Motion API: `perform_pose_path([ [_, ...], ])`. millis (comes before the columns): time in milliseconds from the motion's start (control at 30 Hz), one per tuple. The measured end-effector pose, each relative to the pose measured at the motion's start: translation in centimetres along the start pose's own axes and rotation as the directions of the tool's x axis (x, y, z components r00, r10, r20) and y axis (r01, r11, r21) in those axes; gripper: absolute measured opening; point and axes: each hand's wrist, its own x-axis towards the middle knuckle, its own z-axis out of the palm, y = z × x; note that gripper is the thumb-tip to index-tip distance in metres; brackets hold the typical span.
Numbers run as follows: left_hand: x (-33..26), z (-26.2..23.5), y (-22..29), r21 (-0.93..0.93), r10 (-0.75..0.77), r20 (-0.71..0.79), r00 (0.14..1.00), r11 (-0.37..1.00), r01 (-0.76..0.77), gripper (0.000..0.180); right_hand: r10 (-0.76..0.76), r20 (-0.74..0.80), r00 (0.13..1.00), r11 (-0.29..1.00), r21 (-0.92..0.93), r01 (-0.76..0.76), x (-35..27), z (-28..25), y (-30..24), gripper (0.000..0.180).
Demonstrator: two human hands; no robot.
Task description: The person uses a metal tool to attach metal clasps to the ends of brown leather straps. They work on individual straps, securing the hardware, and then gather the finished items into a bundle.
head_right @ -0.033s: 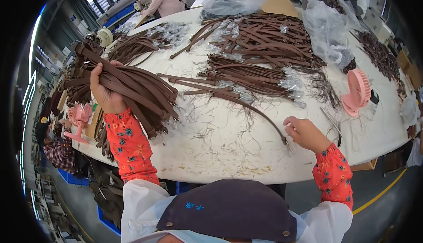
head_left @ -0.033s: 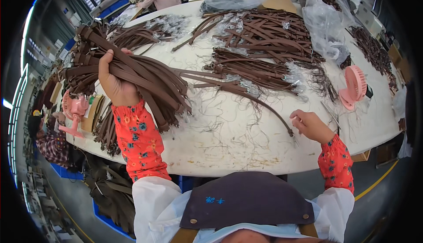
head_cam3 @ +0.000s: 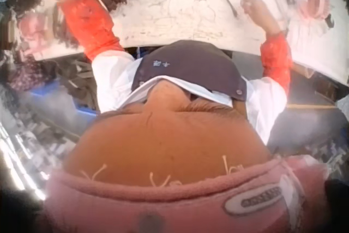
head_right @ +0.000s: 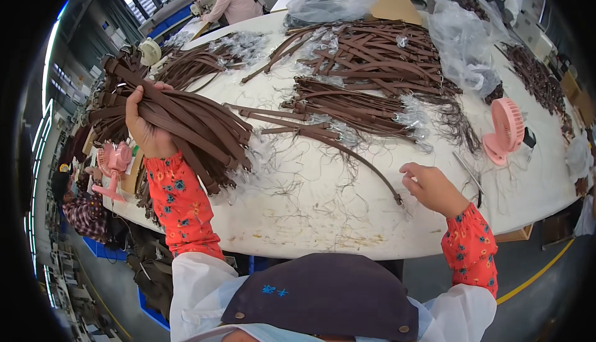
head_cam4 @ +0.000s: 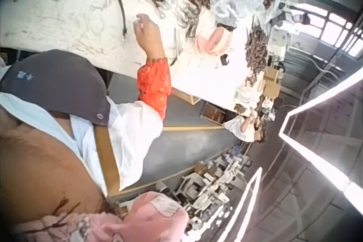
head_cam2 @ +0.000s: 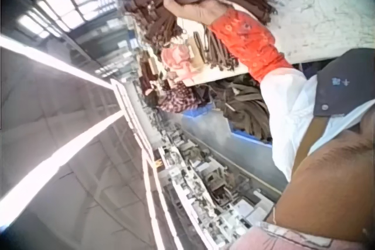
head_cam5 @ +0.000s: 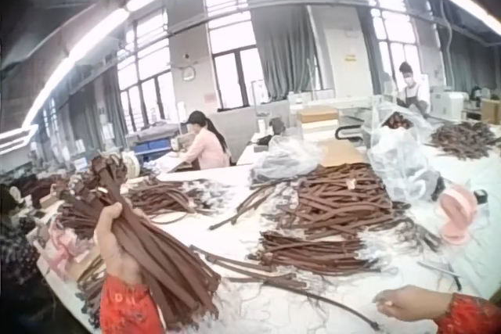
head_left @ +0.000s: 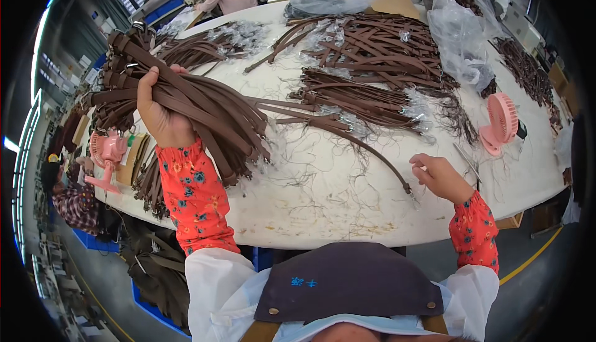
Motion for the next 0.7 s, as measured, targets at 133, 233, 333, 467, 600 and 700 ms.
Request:
perform_pose_path([
  [133, -0.7, 2.3, 1.2, -0.027, -0.129, 0.160, 0.979, 0.990, 0.135, 0.021, -0.145, 0.033, 0.989, 0.965, 0.225, 0.134, -1.0, -2.3, -1.1, 0.024],
  [233, -1.6, 3.3, 0.7, -0.102, -0.174, 0.334, 0.926, 0.970, 0.219, 0.024, -0.093, 0.032, 0.995, 0.973, 0.213, 0.084, -0.3, -4.3, -2.4, 0.035],
  [333, -3.4, 5.3, -0.5, -0.129, -0.192, 0.378, 0.906, 0.958, 0.257, 0.027, -0.367, -0.297, 0.882, 0.915, -0.285, 0.285, 2.2, -2.1, -4.2, 0.054],
  [467, -4.9, 7.0, -2.5, -0.090, -0.252, 0.360, 0.899, 0.949, 0.302, 0.034, -0.564, -0.251, 0.787, 0.782, 0.144, 0.606, 5.9, -0.1, -10.3, 0.087],
  [600, -6.8, 8.8, -4.0, 0.058, -0.312, 0.447, 0.838, 0.945, 0.321, 0.038, -0.685, -0.284, 0.671, 0.666, 0.131, 0.734, 9.3, 2.4, -13.0, 0.095],
  [700, -7.4, 8.9, -4.1, 0.108, -0.239, 0.414, 0.879, 0.971, 0.213, 0.033, -0.716, -0.340, 0.610, 0.657, -0.033, 0.753, 8.9, 2.2, -13.5, 0.100],
])
